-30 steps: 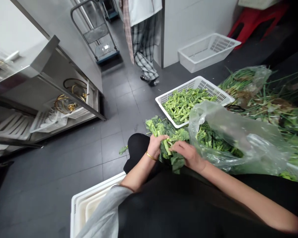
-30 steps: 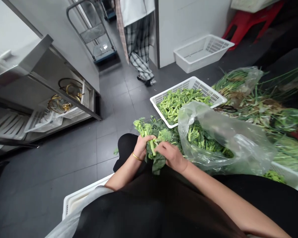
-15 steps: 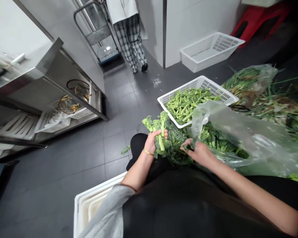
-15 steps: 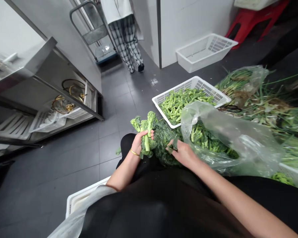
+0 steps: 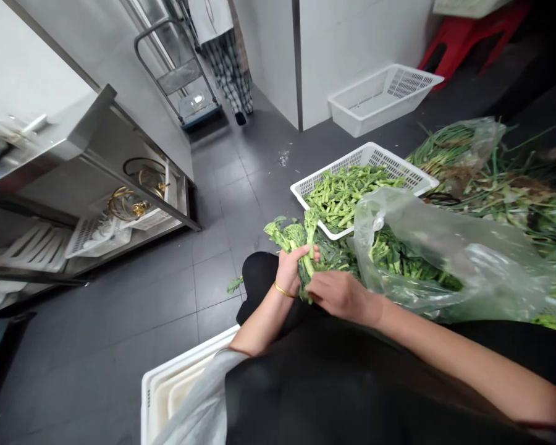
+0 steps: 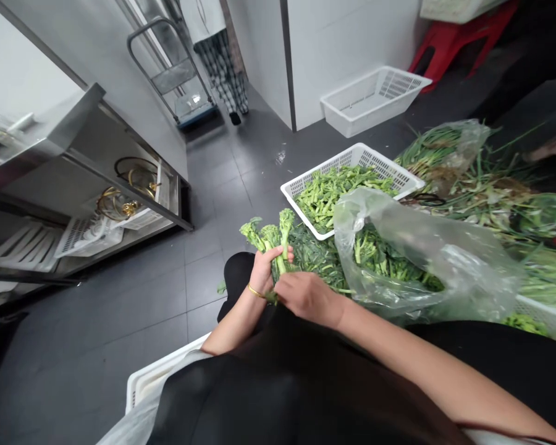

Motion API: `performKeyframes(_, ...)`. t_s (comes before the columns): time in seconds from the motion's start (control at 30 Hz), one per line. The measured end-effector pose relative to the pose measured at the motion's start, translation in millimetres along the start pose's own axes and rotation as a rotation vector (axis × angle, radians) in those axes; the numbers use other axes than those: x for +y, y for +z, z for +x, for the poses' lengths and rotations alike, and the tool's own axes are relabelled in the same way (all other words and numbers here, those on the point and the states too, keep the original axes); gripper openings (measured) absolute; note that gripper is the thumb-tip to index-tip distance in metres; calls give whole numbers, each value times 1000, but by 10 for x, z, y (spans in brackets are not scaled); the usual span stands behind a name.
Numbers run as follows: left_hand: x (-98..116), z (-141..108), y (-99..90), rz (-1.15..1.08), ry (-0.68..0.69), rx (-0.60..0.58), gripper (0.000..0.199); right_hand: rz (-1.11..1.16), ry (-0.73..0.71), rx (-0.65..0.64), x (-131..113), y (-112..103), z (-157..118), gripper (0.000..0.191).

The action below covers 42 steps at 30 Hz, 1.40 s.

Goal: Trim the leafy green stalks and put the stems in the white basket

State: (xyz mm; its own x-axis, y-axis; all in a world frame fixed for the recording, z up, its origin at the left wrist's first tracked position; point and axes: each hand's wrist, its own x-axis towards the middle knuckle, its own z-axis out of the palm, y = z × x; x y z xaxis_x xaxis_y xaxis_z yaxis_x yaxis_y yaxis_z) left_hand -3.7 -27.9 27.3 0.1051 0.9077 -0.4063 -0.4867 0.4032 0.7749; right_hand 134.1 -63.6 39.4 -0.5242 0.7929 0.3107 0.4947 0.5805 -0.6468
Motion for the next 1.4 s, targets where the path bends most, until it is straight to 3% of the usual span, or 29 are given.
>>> performKeyframes(0.03, 6, 2, -16, 27, 6, -4, 28, -42, -20, -58, 37, -44, -48, 15)
performKeyframes(0.1, -3, -11, -43, 82, 55, 8, 32, -40, 151, -76, 157, -191, -63, 12)
performKeyframes(0.17, -40, -41, -44, 138, 102, 9, 34, 76, 394, -2, 272, -335, 21, 23)
performKeyframes(0.23, -82, -74, -18, 166, 125, 1, 35, 221, 549, 109, 330, -393, 144, 32)
performKeyframes(0.37, -93, -105, 39, 109, 113, -11, 33, 308, 562, 265, 314, -255, 264, 36)
performKeyframes(0.57, -43, -114, 39, 162, 138, -52, 33, 655, 634, 265, 417, -204, 206, 40)
performKeyframes(0.7, -53, -112, 37, 69, -32, -134, 35, 597, 597, 301, 459, -267, 214, 39)
performKeyframes(0.8, -68, -84, 50, 23, -152, -158, 33, 290, 456, 399, 329, -196, 151, 32)
performKeyframes(0.83, -74, -69, 57, 22, -148, -132, 32, 137, 340, 411, 260, -154, 113, 29)
performKeyframes(0.9, -79, -34, 64, 48, -72, -43, 29, -82, 43, 320, 122, -75, 32, 28)
performKeyframes(0.97, -80, -2, 59, 126, 84, 64, 26, -96, -106, 186, 39, -40, -17, 28)
performKeyframes(1.0, -81, 9, 50, 183, 171, 112, 24, -46, -55, 165, 34, -50, -19, 29)
performKeyframes(1.07, -96, 8, 25, 307, 320, 184, 22, 99, 240, 214, 98, -119, 21, 33)
performKeyframes(1.17, -158, -38, -10, 435, 425, 200, 21, 273, 612, 283, 288, -253, 139, 39)
performKeyframes(1.3, -249, -86, -8, 428, 427, 178, 24, 404, 724, 268, 455, -264, 218, 42)
performKeyframes(1.4, -259, -56, 31, 298, 259, 123, 25, 255, 618, 348, 444, -140, 160, 30)
